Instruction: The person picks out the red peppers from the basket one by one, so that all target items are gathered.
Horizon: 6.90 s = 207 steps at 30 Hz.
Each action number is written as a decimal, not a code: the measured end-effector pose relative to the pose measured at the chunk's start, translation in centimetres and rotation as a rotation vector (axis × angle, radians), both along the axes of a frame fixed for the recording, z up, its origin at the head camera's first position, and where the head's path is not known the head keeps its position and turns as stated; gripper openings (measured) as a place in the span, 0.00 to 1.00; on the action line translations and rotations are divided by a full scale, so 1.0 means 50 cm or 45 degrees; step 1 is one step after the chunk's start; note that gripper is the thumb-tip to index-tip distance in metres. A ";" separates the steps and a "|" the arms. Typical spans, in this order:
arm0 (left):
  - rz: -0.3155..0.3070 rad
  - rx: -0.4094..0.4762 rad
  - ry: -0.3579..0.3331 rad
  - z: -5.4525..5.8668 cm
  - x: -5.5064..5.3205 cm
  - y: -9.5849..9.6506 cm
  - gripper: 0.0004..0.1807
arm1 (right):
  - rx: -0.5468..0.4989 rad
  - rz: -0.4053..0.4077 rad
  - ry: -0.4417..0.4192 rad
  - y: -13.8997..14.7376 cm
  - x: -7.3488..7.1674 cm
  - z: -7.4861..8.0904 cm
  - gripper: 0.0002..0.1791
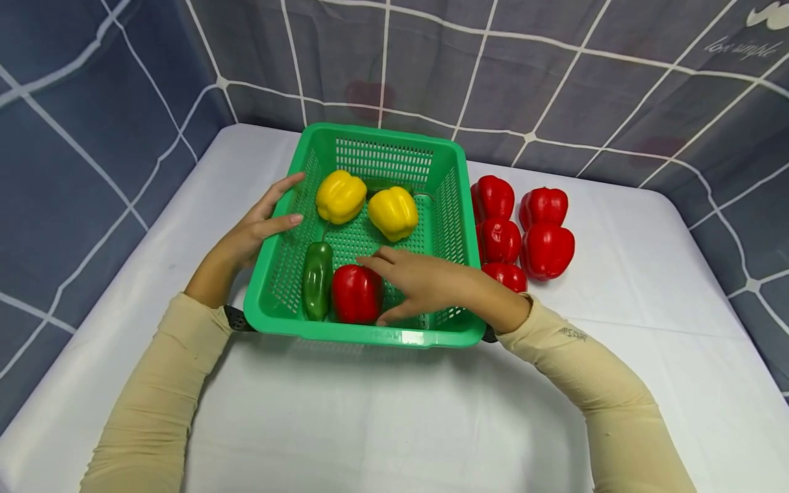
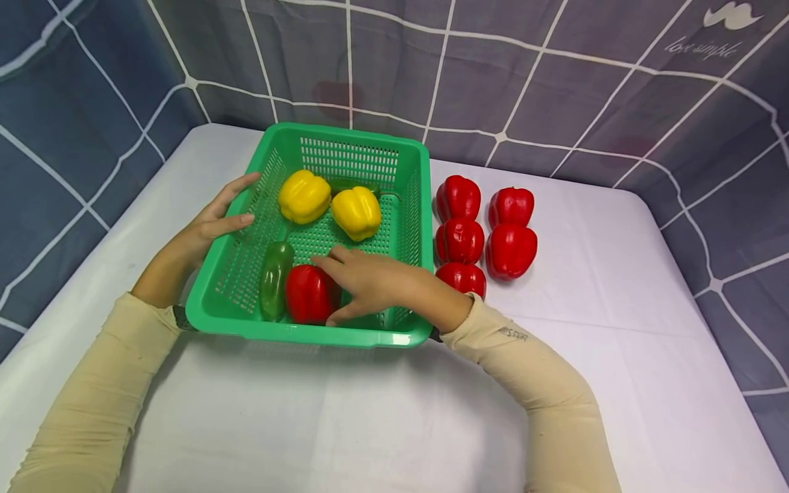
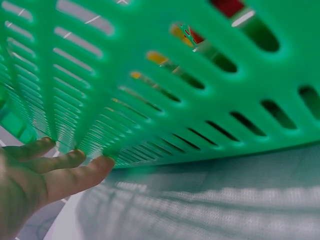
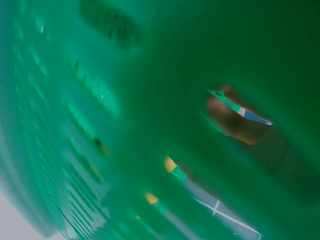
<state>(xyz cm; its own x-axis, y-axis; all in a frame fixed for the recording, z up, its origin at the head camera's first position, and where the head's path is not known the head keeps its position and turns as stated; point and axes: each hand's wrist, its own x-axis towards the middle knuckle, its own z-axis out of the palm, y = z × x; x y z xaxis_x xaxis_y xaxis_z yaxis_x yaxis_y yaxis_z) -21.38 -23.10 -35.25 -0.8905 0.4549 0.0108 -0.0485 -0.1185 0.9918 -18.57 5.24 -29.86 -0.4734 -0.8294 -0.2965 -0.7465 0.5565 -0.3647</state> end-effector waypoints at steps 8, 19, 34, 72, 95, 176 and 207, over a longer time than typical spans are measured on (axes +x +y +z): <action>0.008 0.015 -0.014 0.001 -0.002 0.003 0.35 | 0.016 0.002 -0.027 -0.007 -0.006 -0.014 0.52; 0.013 0.028 0.014 0.001 -0.001 0.003 0.34 | 0.021 -0.038 0.026 -0.023 -0.012 -0.033 0.50; 0.018 0.023 0.031 -0.004 -0.003 0.002 0.34 | -0.191 -0.118 -0.235 -0.013 -0.011 -0.022 0.48; 0.030 -0.011 0.073 -0.003 0.000 0.001 0.34 | -0.616 -0.265 -0.342 0.038 -0.017 -0.016 0.46; -0.001 0.060 0.073 -0.009 0.001 -0.002 0.34 | -0.734 -0.377 -0.315 0.109 -0.020 0.030 0.48; 0.032 0.084 0.107 -0.017 0.010 0.000 0.33 | -0.608 -0.923 -0.132 0.510 0.080 -0.086 0.47; 0.003 0.131 0.133 -0.013 0.014 0.005 0.32 | -0.633 -0.976 -0.172 0.503 0.091 -0.112 0.53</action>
<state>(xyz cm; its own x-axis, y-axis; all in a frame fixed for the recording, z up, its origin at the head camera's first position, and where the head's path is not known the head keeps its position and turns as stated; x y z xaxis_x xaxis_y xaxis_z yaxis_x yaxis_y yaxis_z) -20.66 -22.82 -35.89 -0.8833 0.4442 0.1499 0.0548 -0.2197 0.9740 -14.04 30.39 -35.48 -0.9331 -0.3501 -0.0827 -0.1724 0.6371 -0.7512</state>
